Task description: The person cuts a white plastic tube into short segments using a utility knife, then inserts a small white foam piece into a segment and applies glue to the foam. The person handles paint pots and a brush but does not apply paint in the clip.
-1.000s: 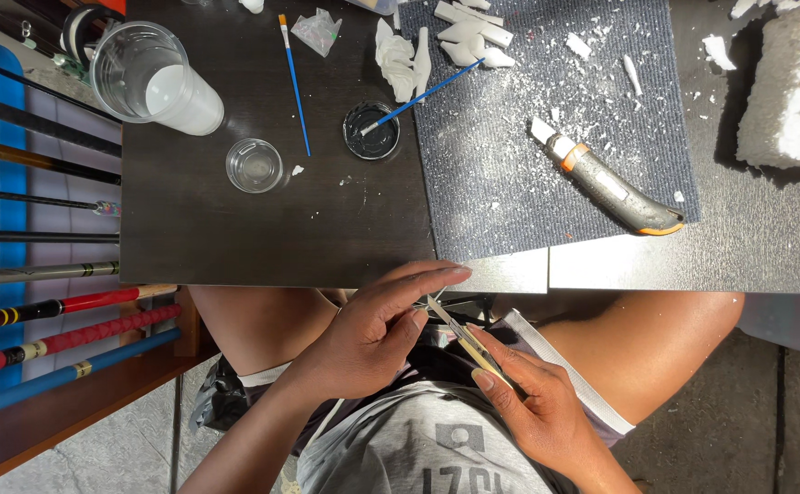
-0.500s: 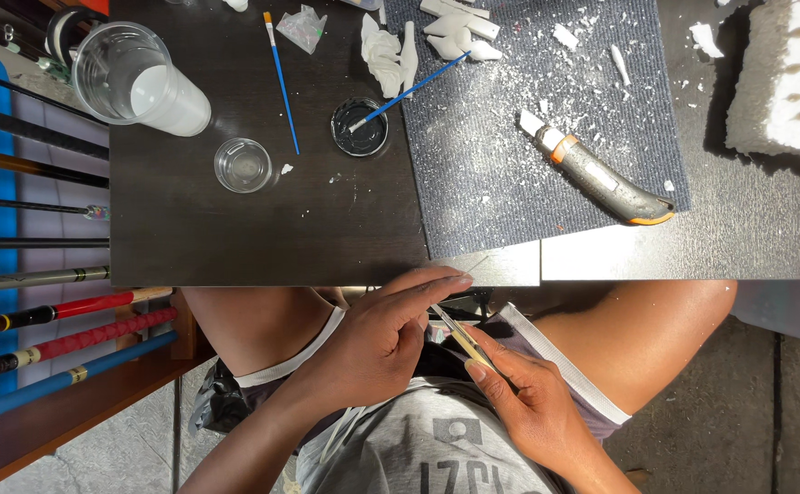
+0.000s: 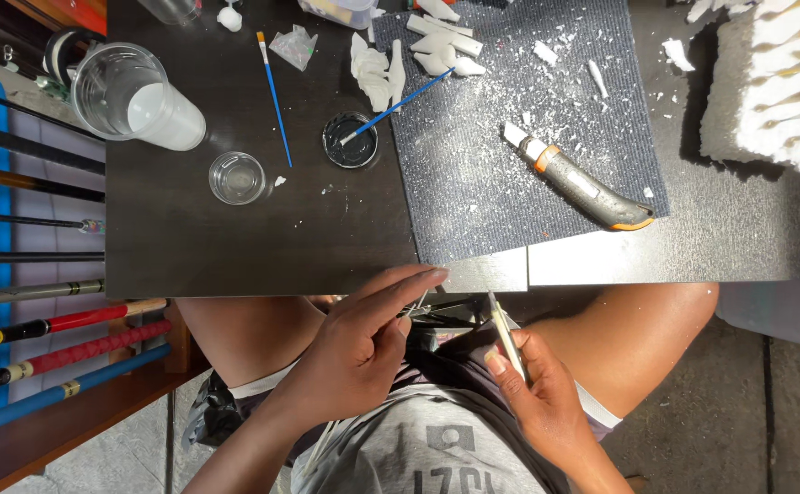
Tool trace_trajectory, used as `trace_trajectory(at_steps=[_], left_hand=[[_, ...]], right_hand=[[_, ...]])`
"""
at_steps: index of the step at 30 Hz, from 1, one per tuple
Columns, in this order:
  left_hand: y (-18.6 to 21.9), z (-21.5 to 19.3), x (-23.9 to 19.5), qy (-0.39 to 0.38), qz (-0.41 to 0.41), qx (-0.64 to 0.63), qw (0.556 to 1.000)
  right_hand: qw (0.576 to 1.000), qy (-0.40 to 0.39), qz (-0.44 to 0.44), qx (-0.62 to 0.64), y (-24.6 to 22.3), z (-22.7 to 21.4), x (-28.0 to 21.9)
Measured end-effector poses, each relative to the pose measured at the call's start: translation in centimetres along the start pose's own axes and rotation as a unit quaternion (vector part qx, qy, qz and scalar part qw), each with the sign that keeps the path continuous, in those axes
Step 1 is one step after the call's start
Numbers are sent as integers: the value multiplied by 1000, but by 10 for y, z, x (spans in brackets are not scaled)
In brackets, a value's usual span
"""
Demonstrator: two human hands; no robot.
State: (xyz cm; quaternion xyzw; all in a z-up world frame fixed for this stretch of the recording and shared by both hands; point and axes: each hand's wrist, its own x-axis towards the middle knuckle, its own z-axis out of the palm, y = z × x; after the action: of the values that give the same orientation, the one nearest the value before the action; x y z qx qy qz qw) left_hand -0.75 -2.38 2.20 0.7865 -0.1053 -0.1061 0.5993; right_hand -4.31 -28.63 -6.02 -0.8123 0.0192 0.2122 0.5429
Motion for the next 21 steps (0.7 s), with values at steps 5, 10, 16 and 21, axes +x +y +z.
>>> trace_trajectory(at_steps=[5,10,16,21], left_hand=[[23,-8,-6,21,28,-42,999],[46,-18,-10,100,46,-155,982],[21,-13,3,168,100,-256,947],[15,-6,8,206,133,-297,923]], right_hand=[[989,50,6,137,10,24,-3],[941,-53,3,333,0,42,-1],[971,10,26,239,-22,40,5],[970,23,-9,243,-25,44,9]])
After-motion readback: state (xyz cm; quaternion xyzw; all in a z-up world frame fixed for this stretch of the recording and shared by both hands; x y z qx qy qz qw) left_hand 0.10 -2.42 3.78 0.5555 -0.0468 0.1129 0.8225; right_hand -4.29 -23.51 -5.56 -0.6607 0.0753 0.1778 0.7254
